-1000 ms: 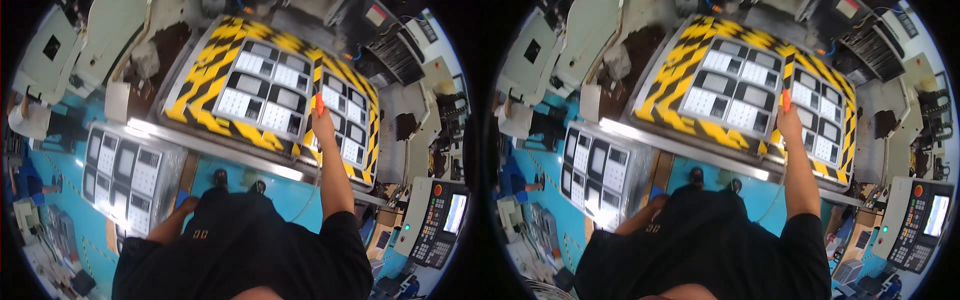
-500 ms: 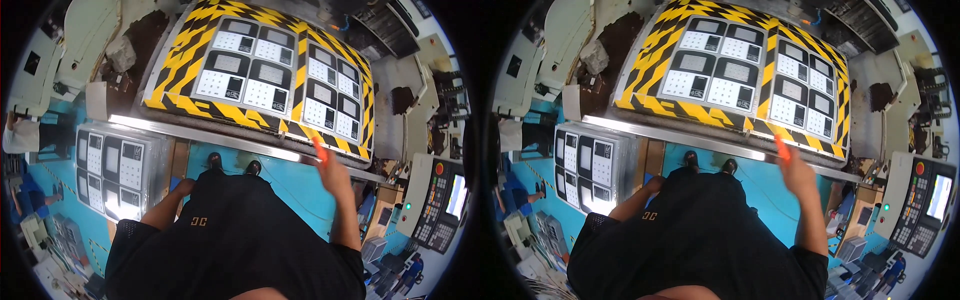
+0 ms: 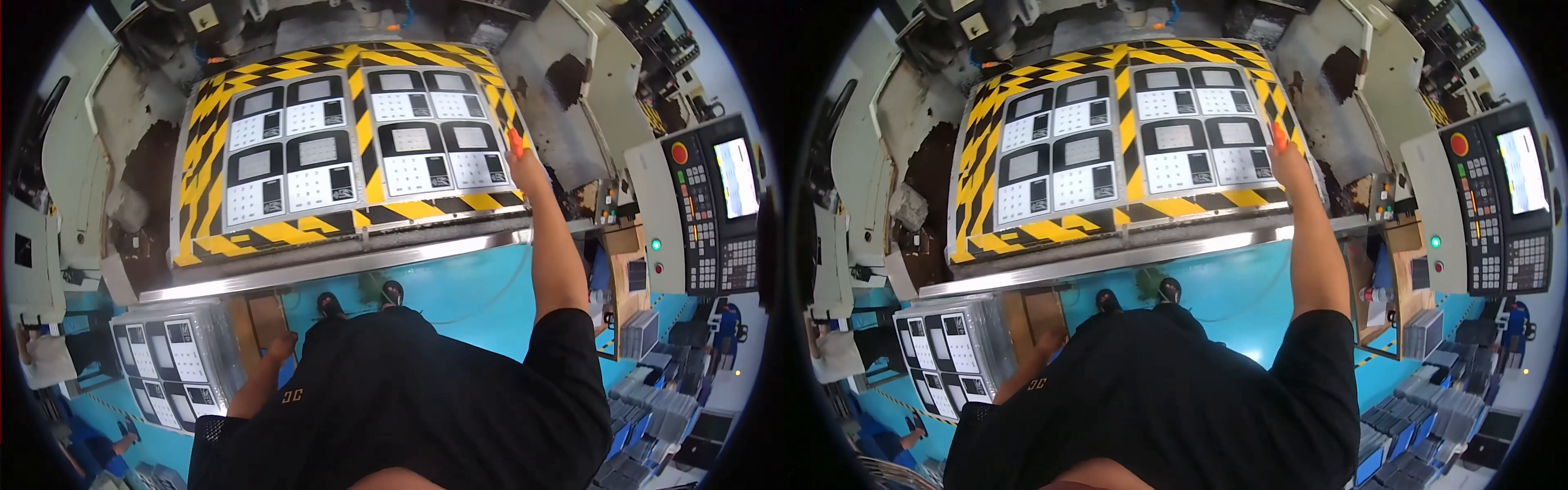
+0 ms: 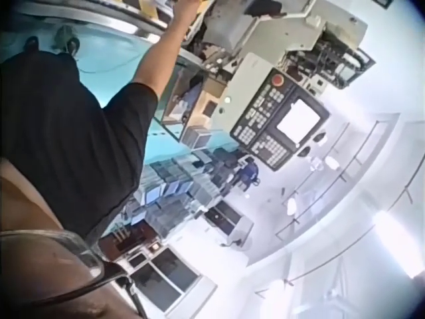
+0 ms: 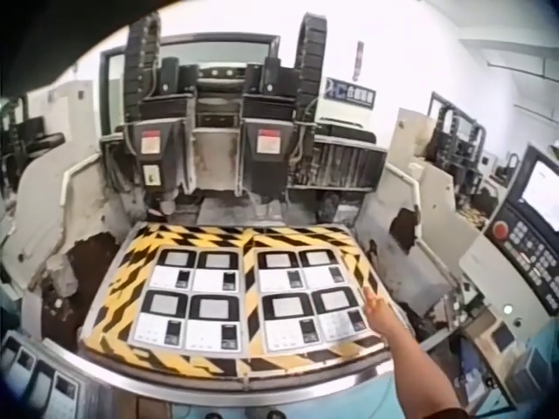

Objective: The person sprays a machine bed with an air gun, peels a plastic film from a panel, and measures a panel with a dial caliper. They then place the panel on a stack and press buttons on the machine's control console.

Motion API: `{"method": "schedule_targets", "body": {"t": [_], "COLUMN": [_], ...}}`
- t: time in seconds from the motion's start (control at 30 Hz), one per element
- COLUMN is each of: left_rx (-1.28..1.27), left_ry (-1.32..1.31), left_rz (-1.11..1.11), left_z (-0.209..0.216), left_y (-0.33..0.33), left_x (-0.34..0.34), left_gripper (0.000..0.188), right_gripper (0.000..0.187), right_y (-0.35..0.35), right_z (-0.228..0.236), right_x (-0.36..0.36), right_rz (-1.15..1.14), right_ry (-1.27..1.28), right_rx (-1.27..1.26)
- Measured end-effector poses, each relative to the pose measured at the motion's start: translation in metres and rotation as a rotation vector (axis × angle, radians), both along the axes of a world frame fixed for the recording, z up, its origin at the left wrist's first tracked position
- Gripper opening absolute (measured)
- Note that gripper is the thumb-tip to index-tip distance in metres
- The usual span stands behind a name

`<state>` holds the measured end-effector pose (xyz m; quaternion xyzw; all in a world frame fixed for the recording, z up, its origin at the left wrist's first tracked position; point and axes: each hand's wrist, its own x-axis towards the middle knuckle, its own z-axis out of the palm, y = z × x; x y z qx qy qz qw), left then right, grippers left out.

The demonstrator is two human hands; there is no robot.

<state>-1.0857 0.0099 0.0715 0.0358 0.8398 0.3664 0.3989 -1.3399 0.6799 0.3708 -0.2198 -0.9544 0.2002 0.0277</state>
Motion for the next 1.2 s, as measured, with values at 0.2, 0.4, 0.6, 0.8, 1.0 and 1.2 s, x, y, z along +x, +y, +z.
{"method": "schedule_targets", "body": {"t": [0.2, 0.4, 0.6, 0.8, 1.0, 1.2], "left_rx": [-0.074, -0.203, -0.134, -0.212, -0.139, -0.175], "left_ry": [0.127, 0.274, -0.011, -0.101, -0.079, 0.186], "left_rz": [-0.214, -0.434, -0.122, 0.040, 0.237, -0.508], "left_z": [-0.065, -0.063, -0.002, 0.018, 0.007, -0.037], "left_y": [-0.009, -0.006, 0.041, 0.052, 0.050, 0.018], "left_x": [0.061, 0.068, 0.013, 0.002, 0.051, 0.096], "left_gripper": [0.026, 0.022, 0.020, 0.037, 0.041, 0.026], "right_gripper": [0.044, 0.043, 0.040, 0.034, 0.047, 0.036], "right_y": [-0.122, -0.012, -0.078, -0.236, -0.006, 0.082], "right_z": [0.067, 0.068, 0.060, 0.052, 0.002, 0.063], "right_x": [0.152, 0.206, 0.136, 0.101, 0.057, 0.160], "right_rz": [0.414, 0.037, 0.152, 0.861, 0.234, 0.203], "right_ry": [-0.306, -0.309, -0.189, -0.319, -0.088, 0.282], "right_rx": [0.124, 0.148, -0.010, -0.163, -0.003, -0.717]}}
